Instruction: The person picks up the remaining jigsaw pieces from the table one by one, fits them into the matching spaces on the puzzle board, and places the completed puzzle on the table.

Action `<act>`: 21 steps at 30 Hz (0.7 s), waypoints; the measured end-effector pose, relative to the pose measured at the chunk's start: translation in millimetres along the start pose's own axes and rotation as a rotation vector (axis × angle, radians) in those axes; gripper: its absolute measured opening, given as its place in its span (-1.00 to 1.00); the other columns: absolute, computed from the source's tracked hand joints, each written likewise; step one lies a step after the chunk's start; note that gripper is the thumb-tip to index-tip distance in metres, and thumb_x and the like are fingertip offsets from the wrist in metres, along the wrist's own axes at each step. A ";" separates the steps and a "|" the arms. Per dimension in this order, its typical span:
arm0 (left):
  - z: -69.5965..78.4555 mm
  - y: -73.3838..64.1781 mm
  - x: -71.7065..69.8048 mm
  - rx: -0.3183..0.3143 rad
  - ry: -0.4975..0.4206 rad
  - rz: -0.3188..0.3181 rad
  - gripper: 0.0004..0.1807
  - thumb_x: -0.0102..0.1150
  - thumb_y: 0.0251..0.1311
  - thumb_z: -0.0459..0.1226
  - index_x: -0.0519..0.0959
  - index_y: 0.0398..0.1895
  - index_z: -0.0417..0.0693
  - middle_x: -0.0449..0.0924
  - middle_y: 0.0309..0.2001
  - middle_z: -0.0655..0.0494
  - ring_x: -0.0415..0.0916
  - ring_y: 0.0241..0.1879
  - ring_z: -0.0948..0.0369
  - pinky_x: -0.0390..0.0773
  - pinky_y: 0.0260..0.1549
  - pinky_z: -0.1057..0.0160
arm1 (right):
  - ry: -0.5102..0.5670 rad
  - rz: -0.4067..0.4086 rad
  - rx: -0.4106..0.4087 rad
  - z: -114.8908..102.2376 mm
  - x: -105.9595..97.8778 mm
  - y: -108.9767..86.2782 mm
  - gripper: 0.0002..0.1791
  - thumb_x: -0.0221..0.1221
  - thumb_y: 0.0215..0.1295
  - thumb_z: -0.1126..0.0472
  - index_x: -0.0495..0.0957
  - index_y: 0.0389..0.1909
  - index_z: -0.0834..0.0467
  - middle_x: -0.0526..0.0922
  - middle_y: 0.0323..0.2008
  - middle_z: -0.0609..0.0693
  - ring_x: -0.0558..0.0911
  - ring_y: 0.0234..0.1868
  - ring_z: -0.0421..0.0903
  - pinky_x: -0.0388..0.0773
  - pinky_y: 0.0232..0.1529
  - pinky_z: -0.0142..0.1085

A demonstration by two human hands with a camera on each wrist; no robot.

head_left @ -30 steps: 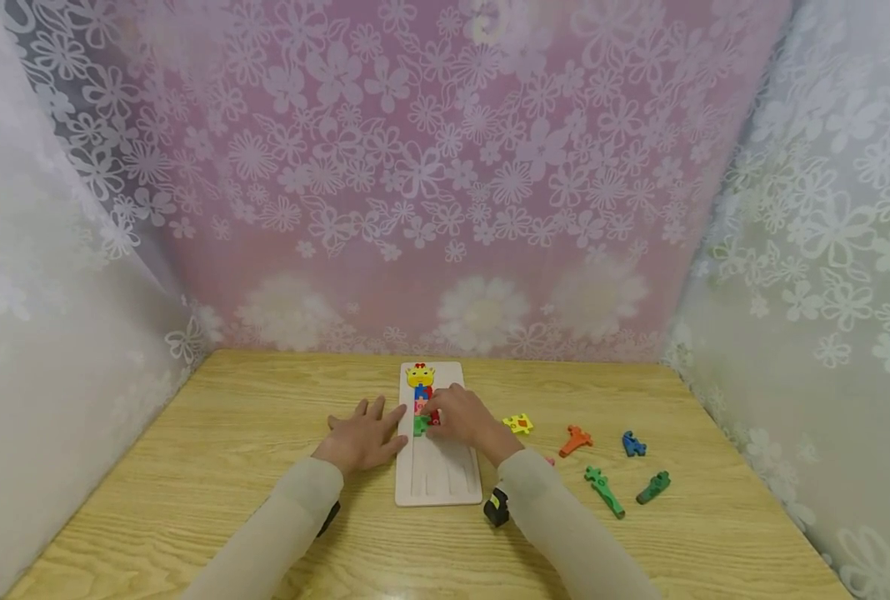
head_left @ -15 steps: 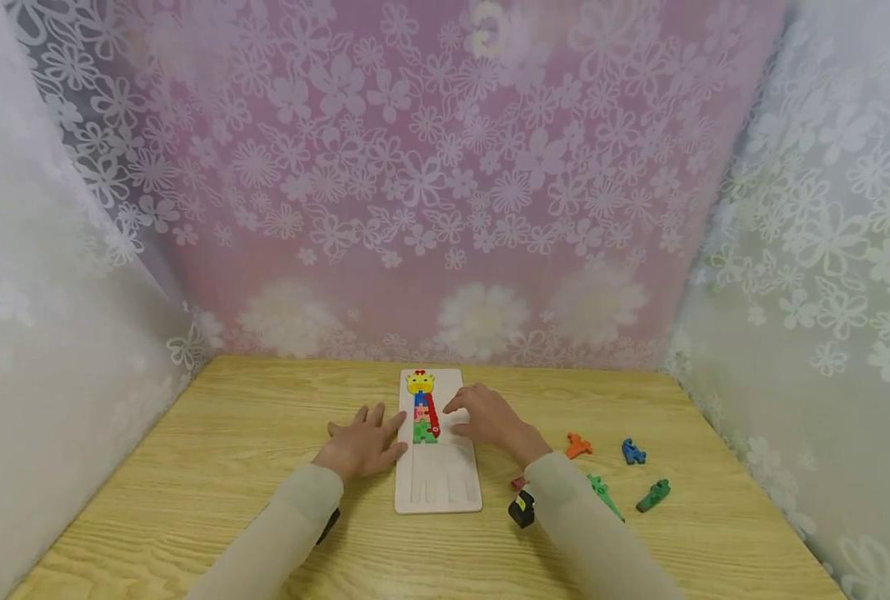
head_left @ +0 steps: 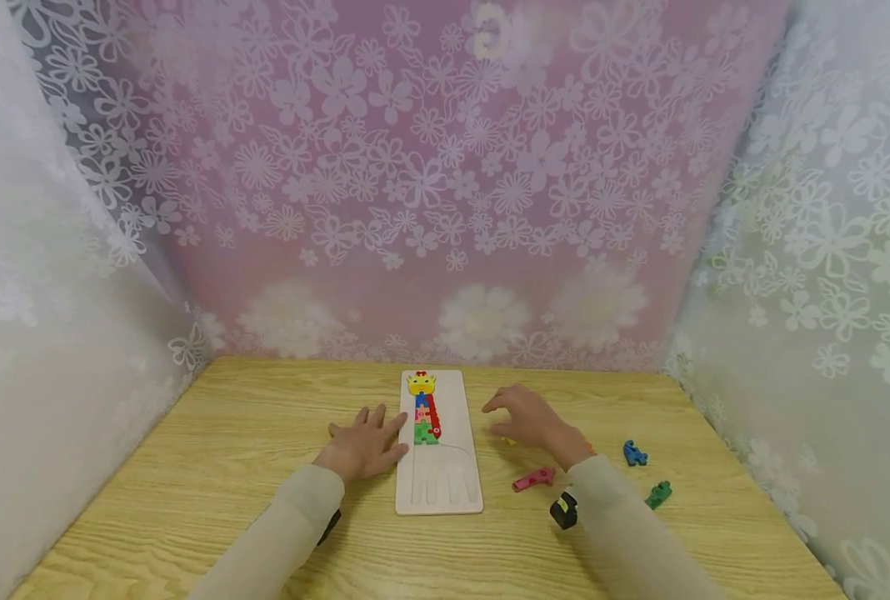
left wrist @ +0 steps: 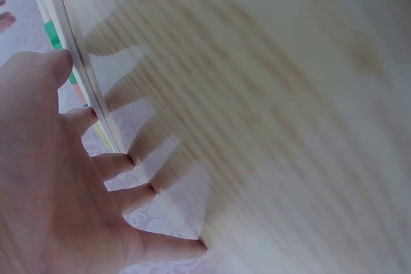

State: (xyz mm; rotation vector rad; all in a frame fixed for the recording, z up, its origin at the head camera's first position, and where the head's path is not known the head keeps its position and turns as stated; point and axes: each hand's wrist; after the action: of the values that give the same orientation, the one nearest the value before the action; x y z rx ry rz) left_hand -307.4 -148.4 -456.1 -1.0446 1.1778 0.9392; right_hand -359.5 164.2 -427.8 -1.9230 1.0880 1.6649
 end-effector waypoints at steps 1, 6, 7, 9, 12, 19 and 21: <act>0.0 0.1 0.1 0.000 0.000 0.000 -0.27 -0.26 0.52 0.29 0.11 0.66 0.32 0.06 0.65 -0.09 0.09 0.61 -0.21 0.24 0.19 -0.66 | 0.002 0.000 -0.002 2.4 -1.4 -2.1 -0.70 0.39 0.30 0.23 0.74 0.01 0.23 0.76 0.00 0.14 0.66 0.10 0.21 0.54 0.25 0.18; 0.0 0.2 0.2 0.001 0.003 0.000 -0.27 -0.27 0.52 0.29 0.11 0.66 0.31 0.07 0.65 -0.09 0.09 0.60 -0.22 0.25 0.19 -0.66 | -0.011 0.000 -0.010 11.8 -8.3 -11.3 -0.69 0.39 0.30 0.22 0.74 0.02 0.23 0.75 0.00 0.14 0.65 0.09 0.21 0.60 0.16 0.13; 0.0 0.2 0.2 0.001 0.003 0.000 -0.27 -0.27 0.53 0.29 0.11 0.66 0.31 0.07 0.65 -0.09 0.09 0.60 -0.22 0.25 0.18 -0.66 | -0.018 -0.001 -0.015 13.5 -9.7 -12.9 -0.69 0.39 0.30 0.22 0.74 0.02 0.23 0.75 -0.01 0.14 0.66 0.08 0.20 0.61 0.14 0.12; 0.1 0.1 0.1 0.002 0.004 0.000 -0.27 -0.27 0.53 0.29 0.11 0.66 0.31 0.07 0.65 -0.09 0.10 0.60 -0.22 0.26 0.18 -0.66 | -0.021 -0.008 -0.010 16.2 -12.6 -16.3 -0.69 0.39 0.29 0.22 0.74 0.02 0.23 0.75 -0.02 0.13 0.65 0.07 0.20 0.62 0.12 0.12; 0.5 -0.2 -0.3 0.003 0.001 -0.001 -0.27 -0.26 0.53 0.29 0.11 0.66 0.30 0.07 0.65 -0.10 0.10 0.60 -0.23 0.26 0.18 -0.66 | -0.031 -0.015 -0.003 20.7 -16.7 -21.3 -0.69 0.41 0.27 0.24 0.74 0.02 0.24 0.75 -0.02 0.14 0.66 0.05 0.20 0.63 0.10 0.11; 0.9 -1.2 -1.9 0.004 -0.008 -0.001 -0.28 -0.25 0.53 0.28 0.12 0.66 0.30 0.06 0.65 -0.11 0.09 0.60 -0.23 0.25 0.18 -0.66 | -0.072 -0.007 -0.004 36.4 -23.2 -35.5 -0.69 0.42 0.25 0.24 0.75 0.00 0.24 0.76 -0.04 0.14 0.69 0.00 0.19 0.64 0.08 0.12; 0.6 -1.1 -1.8 0.005 -0.009 0.000 -0.28 -0.26 0.54 0.27 0.12 0.66 0.29 0.06 0.65 -0.11 0.09 0.60 -0.23 0.25 0.18 -0.67 | -0.072 -0.007 0.001 41.0 -24.2 -39.7 -0.69 0.41 0.26 0.24 0.74 0.00 0.24 0.76 -0.03 0.15 0.68 0.02 0.21 0.62 0.10 0.15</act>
State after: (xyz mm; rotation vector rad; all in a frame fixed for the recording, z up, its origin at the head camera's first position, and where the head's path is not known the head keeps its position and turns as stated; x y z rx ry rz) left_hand -306.5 -148.1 -454.2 -1.0352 1.1717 0.9392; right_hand -357.1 225.9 -422.3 -1.8489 1.0536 1.7152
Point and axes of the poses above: each hand's wrist, its own y-axis towards the middle knuckle, its own x-axis out of the palm, z = x × y
